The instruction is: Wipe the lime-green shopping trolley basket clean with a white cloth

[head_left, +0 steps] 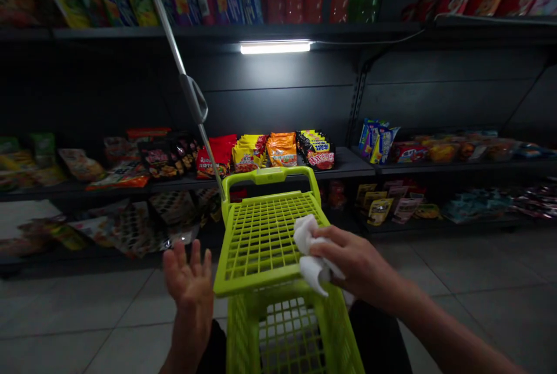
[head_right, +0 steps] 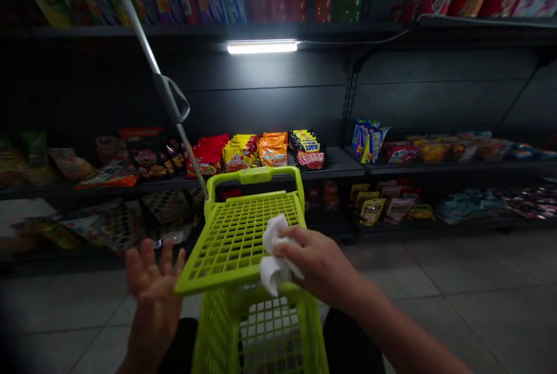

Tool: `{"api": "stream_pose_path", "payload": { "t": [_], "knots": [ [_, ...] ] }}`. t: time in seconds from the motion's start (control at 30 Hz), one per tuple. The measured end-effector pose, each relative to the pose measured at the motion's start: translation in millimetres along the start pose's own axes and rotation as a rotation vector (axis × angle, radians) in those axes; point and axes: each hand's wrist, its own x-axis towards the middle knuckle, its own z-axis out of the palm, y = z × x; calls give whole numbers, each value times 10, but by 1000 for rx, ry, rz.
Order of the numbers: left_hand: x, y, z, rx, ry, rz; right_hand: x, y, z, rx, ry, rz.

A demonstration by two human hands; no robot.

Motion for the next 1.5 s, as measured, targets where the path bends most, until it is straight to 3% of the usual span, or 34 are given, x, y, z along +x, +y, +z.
{"api": "stream_pose_path", "payload": {
  "t": [0.07, 0.13, 0.2, 0.27, 0.4, 0.5, 0.6, 0.67, 0.73, 0.8, 0.9, 1.0, 1.13, 1.2, 1.3, 1.4, 1.5],
  "knots": [
    [280, -34, 56, 35, 73, 1, 316, 81, -295, 42, 128, -14],
    [520, -91, 234, 123, 138, 50, 721, 227, -489, 4, 359, -28],
    [696, -169, 494, 231, 72, 46, 1192, 428, -572, -75, 594, -31],
    [792, -268, 768, 390, 19, 126, 1686, 665, -561, -143, 746, -18],
    [731, -509, 1159, 665, -103, 189, 2527, 1150, -376, -229, 841, 82],
    [555, -624, 1279, 813, -226, 164, 2859, 1440, -175, -305, 809, 206],
    [428, -614, 1327, 859, -381, 272, 2899, 1667, 89, -393, 645, 318],
    [401, -575, 1349, 850, -425, 336, 2805, 1799, 310, -428, 498, 363],
    [409, -548, 1361, 835, -418, 344, 2663, 1914, 542, -429, 408, 379],
    [438, -542, 1355, 818, -391, 327, 2501, 2001, 734, -402, 404, 379],
    [497, -559, 1314, 787, -292, 281, 2249, 2033, 856, -355, 426, 370],
    [555, -585, 1278, 743, -157, 201, 1995, 1864, 788, -352, 385, 335],
    [604, -624, 1300, 661, -64, 85, 1819, 1279, 736, -326, 325, 169],
    [614, -649, 1327, 628, -25, 37, 1899, 940, 870, -279, 264, 33],
    [617, -703, 1345, 607, 13, 20, 2197, 608, 1263, -248, 141, -119],
    [625, -767, 1310, 652, -6, 22, 2450, 598, 1645, -267, 36, -160],
    [653, -821, 1231, 687, -37, 45, 2394, 848, 1754, -292, -7, -196]
  ]
}}
